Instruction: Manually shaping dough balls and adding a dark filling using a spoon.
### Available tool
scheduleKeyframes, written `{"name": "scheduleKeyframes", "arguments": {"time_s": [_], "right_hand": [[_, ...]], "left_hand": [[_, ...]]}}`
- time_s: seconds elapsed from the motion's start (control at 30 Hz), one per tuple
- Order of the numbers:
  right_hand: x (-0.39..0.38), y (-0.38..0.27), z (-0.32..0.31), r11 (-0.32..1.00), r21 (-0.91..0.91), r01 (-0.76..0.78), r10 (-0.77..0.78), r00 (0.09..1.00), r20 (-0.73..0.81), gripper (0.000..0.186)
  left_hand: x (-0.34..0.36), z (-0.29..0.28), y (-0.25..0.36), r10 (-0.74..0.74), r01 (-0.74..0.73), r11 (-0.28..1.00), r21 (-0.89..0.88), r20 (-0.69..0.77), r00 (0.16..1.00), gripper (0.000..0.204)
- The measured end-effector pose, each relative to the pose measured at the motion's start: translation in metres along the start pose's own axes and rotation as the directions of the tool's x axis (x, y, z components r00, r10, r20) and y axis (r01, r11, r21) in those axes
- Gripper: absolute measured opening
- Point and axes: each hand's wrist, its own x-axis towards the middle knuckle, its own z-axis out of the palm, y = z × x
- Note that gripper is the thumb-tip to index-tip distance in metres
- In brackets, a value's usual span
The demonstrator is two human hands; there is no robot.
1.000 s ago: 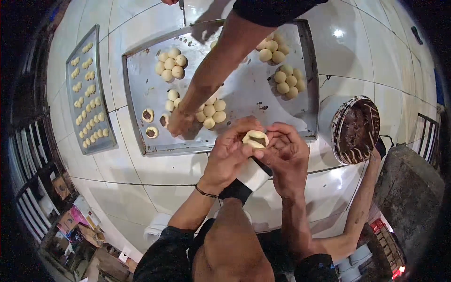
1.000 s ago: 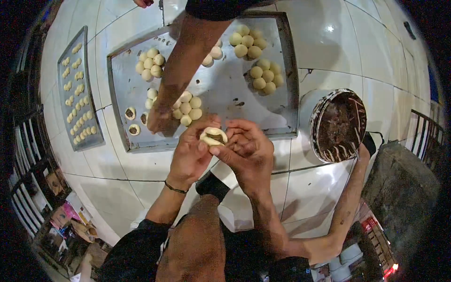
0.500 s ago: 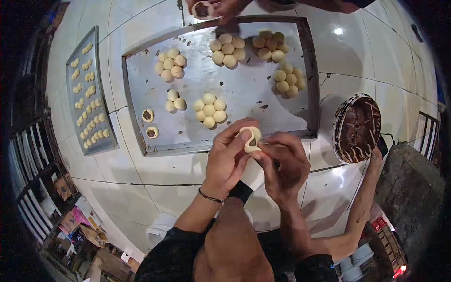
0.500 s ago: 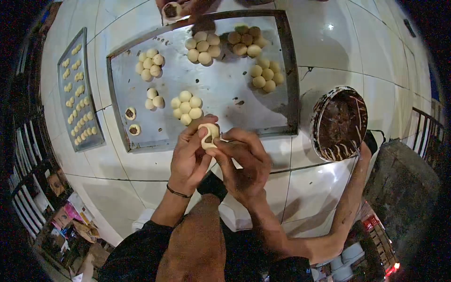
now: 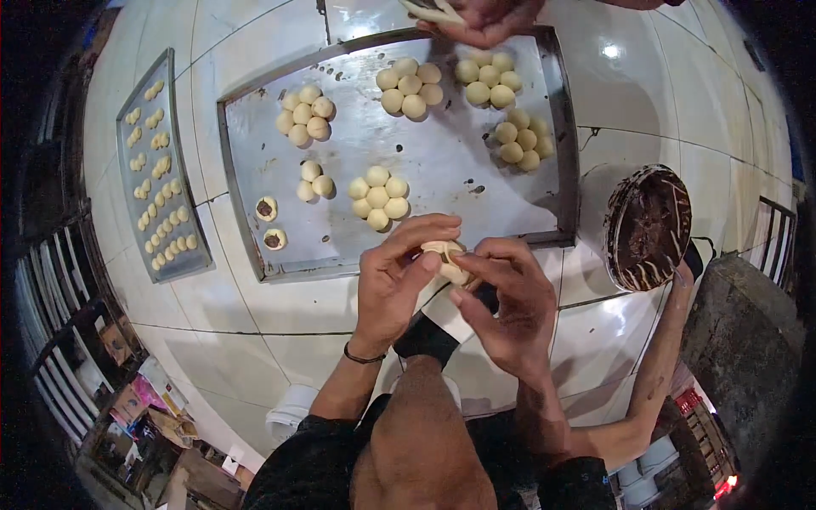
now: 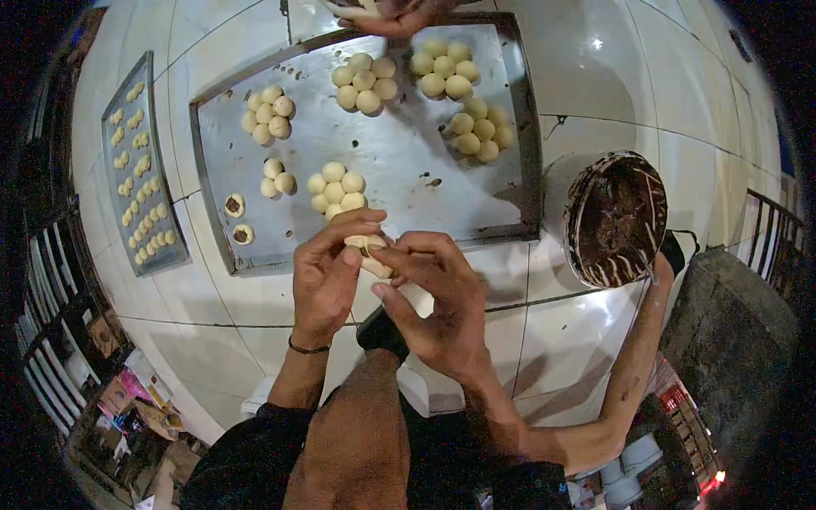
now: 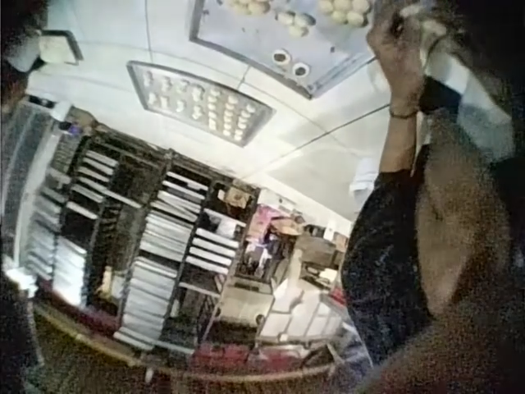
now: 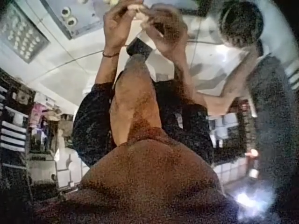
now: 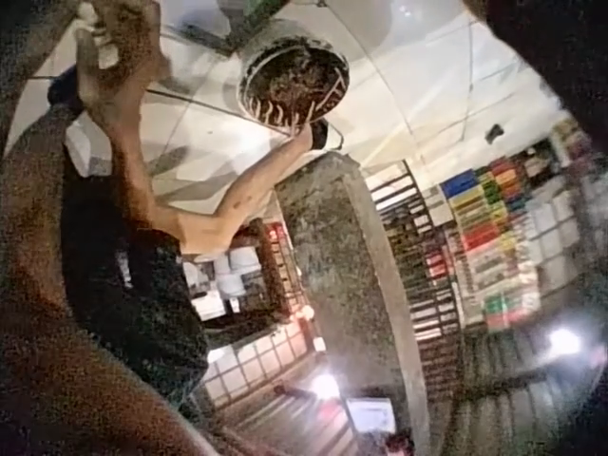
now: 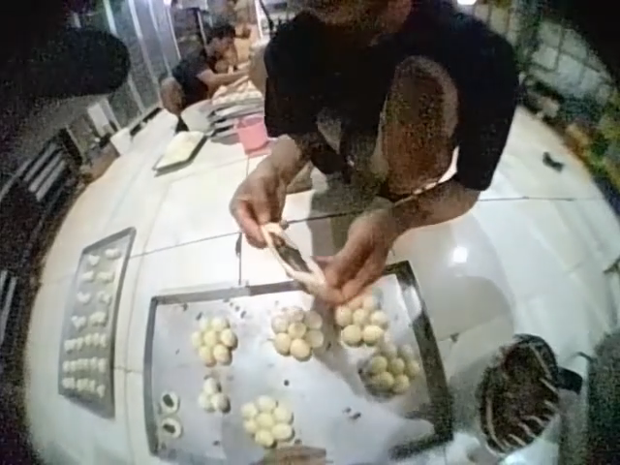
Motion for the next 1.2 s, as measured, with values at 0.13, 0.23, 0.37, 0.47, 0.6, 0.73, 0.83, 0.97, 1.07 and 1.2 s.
{"name": "scheduleKeyframes", "arguments": {"time_s": [0.13, 0.23, 0.37, 0.47, 0.6, 0.73, 0.83, 0.97, 1.07, 1.2], "right_hand": [[-0.002, -0.007, 0.004, 0.971, -0.209, 0.114, -0.122, 0.992, -0.025, 0.013], [0.006, -0.011, -0.003, 0.940, -0.247, 0.234, -0.233, 0.972, 0.034, 0.014], [0.006, -0.007, -0.005, 0.941, -0.223, 0.253, -0.249, 0.967, 0.044, 0.015], [0.007, -0.005, -0.005, 0.955, -0.186, 0.233, -0.231, 0.972, 0.036, 0.016], [0.009, -0.006, -0.007, 0.894, -0.279, 0.352, -0.320, 0.935, 0.153, 0.017], [0.005, -0.009, -0.013, 0.923, -0.275, 0.269, -0.254, 0.963, 0.089, 0.018], [0.006, -0.009, -0.010, 0.938, -0.264, 0.223, -0.215, 0.975, 0.058, 0.018], [0.008, -0.010, -0.004, 0.953, -0.250, 0.171, -0.173, 0.985, 0.014, 0.017], [0.007, -0.010, 0.001, 0.987, -0.129, 0.100, -0.099, 0.995, 0.016, 0.018], [0.006, -0.008, 0.002, 0.965, -0.218, 0.146, -0.139, 0.989, 0.044, 0.020]], "left_hand": [[-0.003, -0.004, 0.003, -0.017, 0.011, 0.975, 0.222, 0.023, 1.000, 0.045], [-0.005, 0.005, -0.002, 0.135, -0.142, 0.988, 0.053, 0.112, 0.985, 0.053], [-0.004, 0.016, 0.002, 0.198, -0.198, 0.980, -0.013, 0.125, 0.972, 0.057], [-0.003, 0.025, 0.008, 0.209, -0.208, 0.978, -0.019, 0.113, 0.971, 0.058], [-0.003, 0.033, 0.011, 0.066, -0.048, 0.837, -0.545, 0.013, 0.998, 0.054], [-0.001, 0.013, 0.004, -0.037, 0.051, 0.983, -0.175, 0.083, 0.996, 0.048], [-0.002, 0.005, 0.007, -0.078, 0.083, 0.995, -0.051, 0.098, 0.992, 0.045], [-0.002, 0.001, 0.013, -0.083, 0.093, 0.992, -0.085, 0.119, 0.989, 0.040], [-0.001, 0.001, 0.016, -0.078, 0.079, 0.997, -0.008, 0.079, 0.994, 0.035], [0.001, -0.002, 0.014, -0.102, 0.104, 0.994, -0.015, 0.065, 0.993, 0.030]]}}
